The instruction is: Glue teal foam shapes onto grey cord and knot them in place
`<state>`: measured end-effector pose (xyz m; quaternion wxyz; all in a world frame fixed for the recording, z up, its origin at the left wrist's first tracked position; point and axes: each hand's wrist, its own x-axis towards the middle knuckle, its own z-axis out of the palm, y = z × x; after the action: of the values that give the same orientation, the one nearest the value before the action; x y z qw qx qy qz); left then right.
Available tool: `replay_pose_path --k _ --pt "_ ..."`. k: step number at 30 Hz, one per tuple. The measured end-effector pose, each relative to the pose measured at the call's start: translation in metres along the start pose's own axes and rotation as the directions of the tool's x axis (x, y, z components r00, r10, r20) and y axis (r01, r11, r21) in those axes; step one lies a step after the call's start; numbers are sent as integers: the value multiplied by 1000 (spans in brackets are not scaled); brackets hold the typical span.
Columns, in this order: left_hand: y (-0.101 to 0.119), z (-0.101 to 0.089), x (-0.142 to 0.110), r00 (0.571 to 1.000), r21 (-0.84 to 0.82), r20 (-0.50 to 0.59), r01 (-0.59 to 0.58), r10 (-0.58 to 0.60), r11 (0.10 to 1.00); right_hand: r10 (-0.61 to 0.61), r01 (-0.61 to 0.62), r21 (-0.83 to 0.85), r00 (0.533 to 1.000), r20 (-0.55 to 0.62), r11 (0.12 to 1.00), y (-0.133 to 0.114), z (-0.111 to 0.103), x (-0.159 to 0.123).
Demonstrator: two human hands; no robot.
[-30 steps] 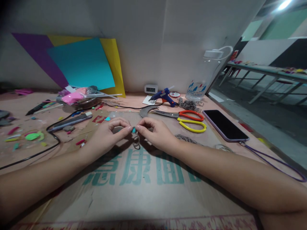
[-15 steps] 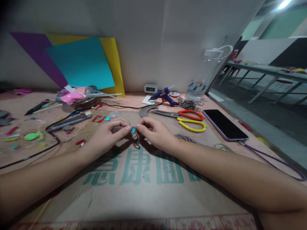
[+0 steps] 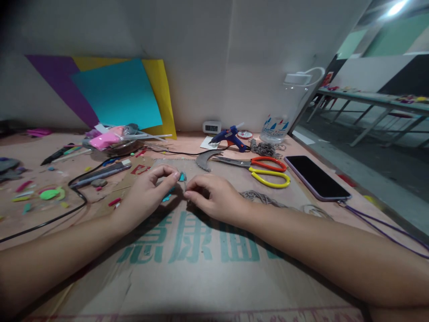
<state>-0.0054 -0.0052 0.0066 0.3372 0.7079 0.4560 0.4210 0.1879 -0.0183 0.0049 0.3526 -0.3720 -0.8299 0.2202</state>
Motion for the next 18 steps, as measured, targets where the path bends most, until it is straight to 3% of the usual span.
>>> replay_pose_path --k 2,6,11,18 --pt "0 0 0 999 26 -3 -37 37 999 -29 29 -16 1000 3 999 1 0 -1" --pt "-2 0 0 999 25 -9 -52 52 998 71 -74 95 997 40 993 1 -2 -1" --pt "-3 -1 0 996 56 -13 -87 88 995 200 -174 218 974 -105 960 2 -4 -1" --pt "-1 -2 -1 992 166 -7 -123 126 978 241 -218 212 966 -92 953 0 -2 5"
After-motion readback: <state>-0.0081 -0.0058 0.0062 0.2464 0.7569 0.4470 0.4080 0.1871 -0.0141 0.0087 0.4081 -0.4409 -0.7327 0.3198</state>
